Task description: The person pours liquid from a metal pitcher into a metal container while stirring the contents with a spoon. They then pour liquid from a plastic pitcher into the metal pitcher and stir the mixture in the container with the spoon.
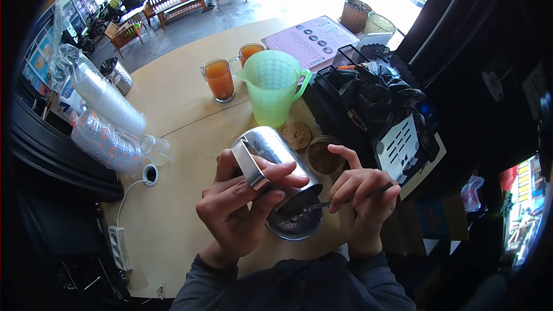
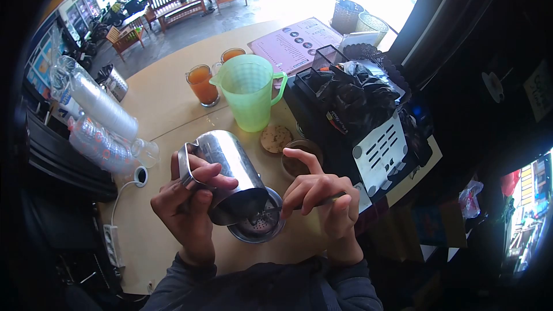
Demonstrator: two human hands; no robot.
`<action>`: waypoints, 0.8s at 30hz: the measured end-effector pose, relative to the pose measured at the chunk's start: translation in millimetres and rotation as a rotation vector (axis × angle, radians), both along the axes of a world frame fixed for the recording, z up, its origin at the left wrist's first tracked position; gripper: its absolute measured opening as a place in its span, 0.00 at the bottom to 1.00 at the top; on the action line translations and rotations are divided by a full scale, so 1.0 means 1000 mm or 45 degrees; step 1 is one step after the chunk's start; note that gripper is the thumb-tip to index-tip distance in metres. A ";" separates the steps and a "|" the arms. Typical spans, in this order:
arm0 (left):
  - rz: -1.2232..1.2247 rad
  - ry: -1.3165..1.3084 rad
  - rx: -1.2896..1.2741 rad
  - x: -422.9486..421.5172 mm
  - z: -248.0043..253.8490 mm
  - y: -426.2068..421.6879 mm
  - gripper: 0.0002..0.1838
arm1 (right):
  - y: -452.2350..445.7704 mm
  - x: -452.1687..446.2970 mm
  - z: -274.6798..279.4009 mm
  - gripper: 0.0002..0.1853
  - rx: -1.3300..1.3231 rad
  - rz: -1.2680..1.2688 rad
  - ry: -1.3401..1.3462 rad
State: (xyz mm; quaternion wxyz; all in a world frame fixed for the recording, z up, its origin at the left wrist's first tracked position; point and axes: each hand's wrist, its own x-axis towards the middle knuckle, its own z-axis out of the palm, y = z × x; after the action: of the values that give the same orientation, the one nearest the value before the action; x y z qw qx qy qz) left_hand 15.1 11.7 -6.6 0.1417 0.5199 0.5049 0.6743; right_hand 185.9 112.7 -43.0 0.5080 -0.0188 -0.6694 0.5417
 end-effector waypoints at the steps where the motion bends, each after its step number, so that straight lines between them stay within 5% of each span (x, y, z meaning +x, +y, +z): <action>1: -0.028 0.102 0.021 -0.005 -0.001 0.000 0.15 | 0.000 0.000 0.000 0.34 0.011 0.005 -0.002; 9: -0.061 0.200 0.081 -0.005 -0.005 0.003 0.14 | -0.002 0.001 0.002 0.33 0.001 -0.040 0.004; 17: 0.019 -0.141 0.073 -0.003 -0.007 0.000 0.13 | -0.003 0.009 0.002 0.35 -0.033 0.028 -0.013; 24: -0.016 -0.177 0.009 -0.006 0.001 -0.003 0.12 | -0.008 0.007 0.030 0.35 0.255 -0.055 -0.076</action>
State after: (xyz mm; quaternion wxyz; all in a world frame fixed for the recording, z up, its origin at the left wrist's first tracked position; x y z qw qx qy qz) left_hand 9.3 9.2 -5.2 0.1789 0.4755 0.4881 0.7097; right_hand 193.0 104.3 -13.5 0.4988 0.0017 -0.7344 0.4602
